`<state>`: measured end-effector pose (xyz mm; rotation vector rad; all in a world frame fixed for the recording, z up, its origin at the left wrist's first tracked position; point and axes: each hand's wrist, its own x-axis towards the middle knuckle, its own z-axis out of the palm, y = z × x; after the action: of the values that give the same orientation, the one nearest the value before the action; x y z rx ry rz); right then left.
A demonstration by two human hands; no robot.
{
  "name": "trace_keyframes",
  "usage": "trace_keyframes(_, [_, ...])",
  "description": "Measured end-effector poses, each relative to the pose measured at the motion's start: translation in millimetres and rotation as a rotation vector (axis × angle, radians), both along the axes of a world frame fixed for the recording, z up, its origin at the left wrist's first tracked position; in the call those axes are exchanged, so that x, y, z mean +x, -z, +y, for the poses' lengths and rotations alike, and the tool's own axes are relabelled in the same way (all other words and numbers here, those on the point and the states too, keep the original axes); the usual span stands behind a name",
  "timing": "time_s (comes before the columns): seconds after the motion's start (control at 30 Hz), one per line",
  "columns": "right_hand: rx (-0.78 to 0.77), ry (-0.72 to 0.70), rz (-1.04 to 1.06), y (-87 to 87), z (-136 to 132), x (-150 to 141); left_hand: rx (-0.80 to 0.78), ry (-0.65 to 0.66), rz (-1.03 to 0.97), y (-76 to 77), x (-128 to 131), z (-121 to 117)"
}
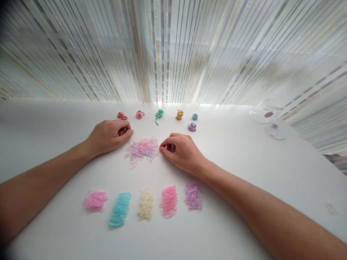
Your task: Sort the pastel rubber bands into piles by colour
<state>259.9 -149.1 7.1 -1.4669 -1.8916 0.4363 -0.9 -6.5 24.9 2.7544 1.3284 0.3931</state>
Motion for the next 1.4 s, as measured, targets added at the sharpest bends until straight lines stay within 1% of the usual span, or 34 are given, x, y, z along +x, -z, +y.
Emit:
trace_keyframes(0.23, [0.003, 0.037, -0.035, 3.7, 1, 3, 0.005, 0.007, -0.015, 0.7, 0, 0])
trace_keyframes(0.37, [0.031, 0.06, -0.074, 5.3, 1, 10, 0.009, 0.021, -0.022, 1.7, -1, 1])
trace_keyframes(0.6, [0.086, 0.163, -0.125, 8.6, 4, 24, -0.021, 0.0, -0.02, 0.6, 0, -1])
trace_keyframes(0.7, [0.089, 0.121, -0.104, 6.8, 2, 23, -0.033, 0.003, -0.016, -0.2, 1, -3])
trace_keyframes(0.83, [0.041, 0.027, -0.073, 2.9, -1, 20, -0.036, 0.0, -0.015, 0.2, 1, -2])
trace_keyframes(1.1, [0.071, 0.019, -0.098, 3.1, 0, 23, -0.017, 0.009, -0.012, 3.3, 0, 0])
trace_keyframes(1.4, [0.021, -0.014, -0.094, 3.4, 1, 24, -0.011, 0.005, -0.014, 3.9, 0, 1])
